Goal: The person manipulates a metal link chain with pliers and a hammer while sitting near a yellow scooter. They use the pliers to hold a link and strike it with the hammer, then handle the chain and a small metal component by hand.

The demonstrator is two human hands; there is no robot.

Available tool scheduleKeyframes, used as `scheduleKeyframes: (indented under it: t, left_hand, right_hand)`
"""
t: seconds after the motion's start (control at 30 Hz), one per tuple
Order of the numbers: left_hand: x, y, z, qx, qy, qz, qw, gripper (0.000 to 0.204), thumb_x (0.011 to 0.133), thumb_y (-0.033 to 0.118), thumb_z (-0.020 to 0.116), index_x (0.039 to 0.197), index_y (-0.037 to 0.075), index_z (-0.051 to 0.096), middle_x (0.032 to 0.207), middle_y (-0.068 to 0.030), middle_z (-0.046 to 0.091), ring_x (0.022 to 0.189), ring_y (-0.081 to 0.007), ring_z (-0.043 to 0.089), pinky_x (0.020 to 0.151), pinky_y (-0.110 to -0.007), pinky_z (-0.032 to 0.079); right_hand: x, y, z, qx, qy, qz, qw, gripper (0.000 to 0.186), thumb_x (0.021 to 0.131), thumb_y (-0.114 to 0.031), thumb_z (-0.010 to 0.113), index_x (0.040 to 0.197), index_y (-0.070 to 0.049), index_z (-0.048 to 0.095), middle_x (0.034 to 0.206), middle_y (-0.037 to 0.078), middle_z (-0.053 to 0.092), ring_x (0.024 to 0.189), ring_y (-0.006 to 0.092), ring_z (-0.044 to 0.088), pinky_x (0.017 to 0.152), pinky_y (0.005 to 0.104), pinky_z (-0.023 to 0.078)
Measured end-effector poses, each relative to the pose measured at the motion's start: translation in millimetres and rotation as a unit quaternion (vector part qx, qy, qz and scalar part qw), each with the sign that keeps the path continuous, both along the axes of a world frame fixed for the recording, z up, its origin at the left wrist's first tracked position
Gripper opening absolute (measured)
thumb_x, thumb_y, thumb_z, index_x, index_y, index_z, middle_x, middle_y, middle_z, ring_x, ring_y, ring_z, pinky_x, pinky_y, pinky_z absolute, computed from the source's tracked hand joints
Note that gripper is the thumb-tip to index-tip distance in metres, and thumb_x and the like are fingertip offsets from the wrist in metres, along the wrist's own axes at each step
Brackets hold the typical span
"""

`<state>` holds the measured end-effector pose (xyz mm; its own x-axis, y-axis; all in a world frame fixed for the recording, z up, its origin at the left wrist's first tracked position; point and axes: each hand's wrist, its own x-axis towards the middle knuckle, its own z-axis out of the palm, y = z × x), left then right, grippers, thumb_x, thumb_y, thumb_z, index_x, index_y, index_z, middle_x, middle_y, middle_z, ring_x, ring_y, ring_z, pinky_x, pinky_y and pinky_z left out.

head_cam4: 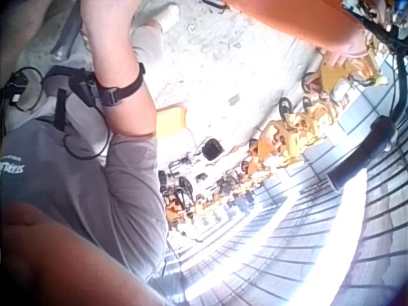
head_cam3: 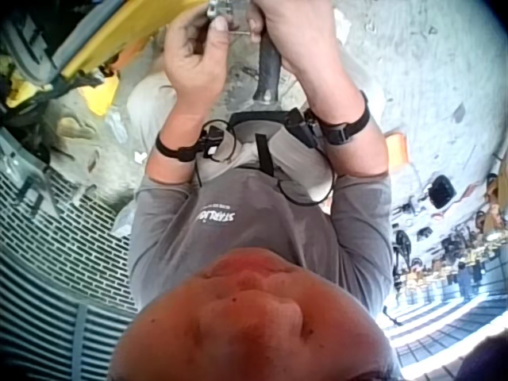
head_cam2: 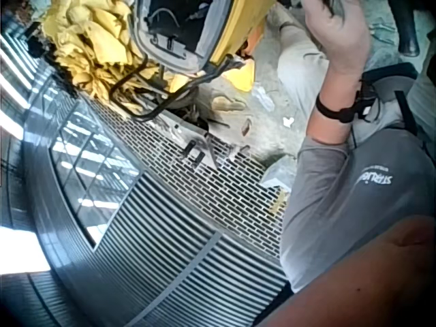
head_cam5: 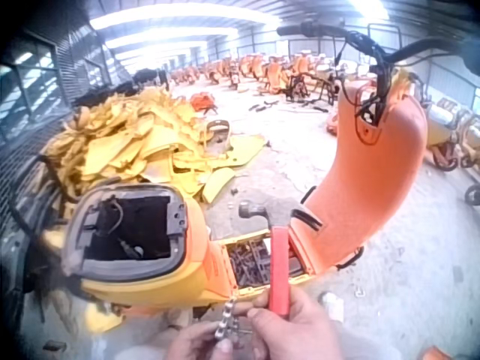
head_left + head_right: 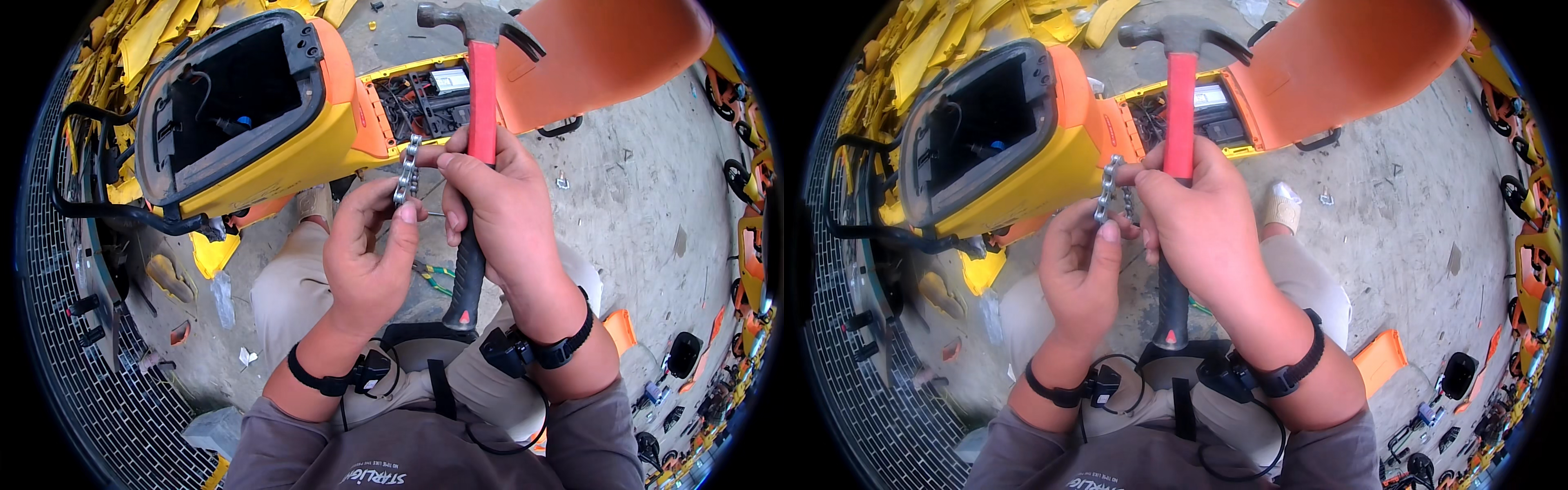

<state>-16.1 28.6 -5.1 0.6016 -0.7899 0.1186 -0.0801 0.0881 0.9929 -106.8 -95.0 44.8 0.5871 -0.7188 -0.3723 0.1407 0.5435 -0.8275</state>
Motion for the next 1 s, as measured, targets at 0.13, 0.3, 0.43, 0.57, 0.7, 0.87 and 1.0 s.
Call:
scheduleKeyframes:
  t: [0.13, 0.3, 0.43, 0.57, 0.7, 0.87, 1.0]
  left_hand:
    - [-0.4, 0.2, 1.2, 0.011, -0.001, 0.001, 1.000, 0.025, 0.101, 0.005, 0.057, 0.125, 0.000, 0.052, 0.105, -0.0095, 0.065, 0.097, -0.0163, 0.064, 0.088, -0.031, 0.052]
    - [0.9, 0.1, 0.3, 0.015, -0.007, 0.002, 1.000, 0.025, 0.101, 0.006, 0.057, 0.125, 0.000, 0.053, 0.105, -0.0089, 0.065, 0.097, -0.0154, 0.064, 0.088, -0.031, 0.052]
    - [2.4, 0.6, -0.1, 0.016, -0.015, 0.003, 1.000, 0.025, 0.101, 0.005, 0.058, 0.125, 0.000, 0.053, 0.104, -0.0084, 0.064, 0.096, -0.0148, 0.064, 0.088, -0.030, 0.052]
    - [3.9, 1.0, -1.0, 0.023, -0.017, 0.008, 1.000, 0.025, 0.100, 0.005, 0.059, 0.125, 0.000, 0.054, 0.105, -0.0079, 0.064, 0.097, -0.0139, 0.063, 0.088, -0.029, 0.051]
    - [5.8, 1.9, -1.0, 0.039, -0.055, 0.023, 0.997, 0.027, 0.098, 0.004, 0.062, 0.123, -0.001, 0.056, 0.107, -0.0078, 0.064, 0.098, -0.0139, 0.062, 0.090, -0.029, 0.050]
    - [7.6, 0.5, 0.5, 0.034, -0.094, 0.060, 0.993, 0.028, 0.092, 0.002, 0.069, 0.119, -0.002, 0.061, 0.105, -0.0069, 0.066, 0.095, -0.0139, 0.062, 0.089, -0.029, 0.050]
    - [9.9, 1.9, 0.3, 0.031, -0.122, 0.070, 0.990, 0.028, 0.090, 0.002, 0.072, 0.117, 0.000, 0.063, 0.103, -0.0066, 0.067, 0.093, -0.0136, 0.062, 0.086, -0.029, 0.051]
  right_hand:
    - [-0.7, -1.0, -3.7, 0.004, -0.007, 0.006, 1.000, 0.016, 0.091, -0.003, 0.057, 0.104, 0.003, 0.050, 0.099, 0.017, 0.068, 0.053, 0.0093, 0.055, 0.043, 0.0239, 0.046]
    - [0.0, -1.1, -4.9, 0.009, -0.015, 0.008, 1.000, 0.016, 0.091, -0.004, 0.058, 0.105, 0.003, 0.051, 0.099, 0.017, 0.068, 0.052, 0.0092, 0.055, 0.043, 0.0238, 0.046]
    - [0.8, -0.4, -5.1, 0.004, -0.009, 0.008, 1.000, 0.016, 0.091, -0.004, 0.058, 0.105, 0.002, 0.051, 0.100, 0.016, 0.068, 0.053, 0.0091, 0.055, 0.044, 0.0239, 0.046]
    - [2.3, 0.6, -3.4, 0.000, -0.004, 0.010, 1.000, 0.017, 0.092, -0.005, 0.058, 0.105, 0.002, 0.050, 0.100, 0.016, 0.068, 0.053, 0.0088, 0.055, 0.044, 0.0238, 0.046]
    - [3.0, 1.7, -4.9, 0.002, -0.010, 0.016, 1.000, 0.017, 0.092, -0.005, 0.058, 0.105, 0.002, 0.050, 0.100, 0.015, 0.068, 0.053, 0.0083, 0.054, 0.044, 0.0237, 0.046]
    - [4.9, 2.5, -6.6, 0.013, -0.018, 0.020, 1.000, 0.016, 0.093, -0.006, 0.059, 0.104, 0.001, 0.051, 0.093, 0.012, 0.066, 0.052, 0.0083, 0.053, 0.043, 0.0239, 0.046]
    - [7.0, 1.2, -9.9, 0.029, -0.014, 0.024, 0.999, 0.015, 0.092, -0.006, 0.060, 0.103, 0.001, 0.052, 0.086, 0.009, 0.063, 0.052, 0.0087, 0.053, 0.042, 0.0243, 0.044]
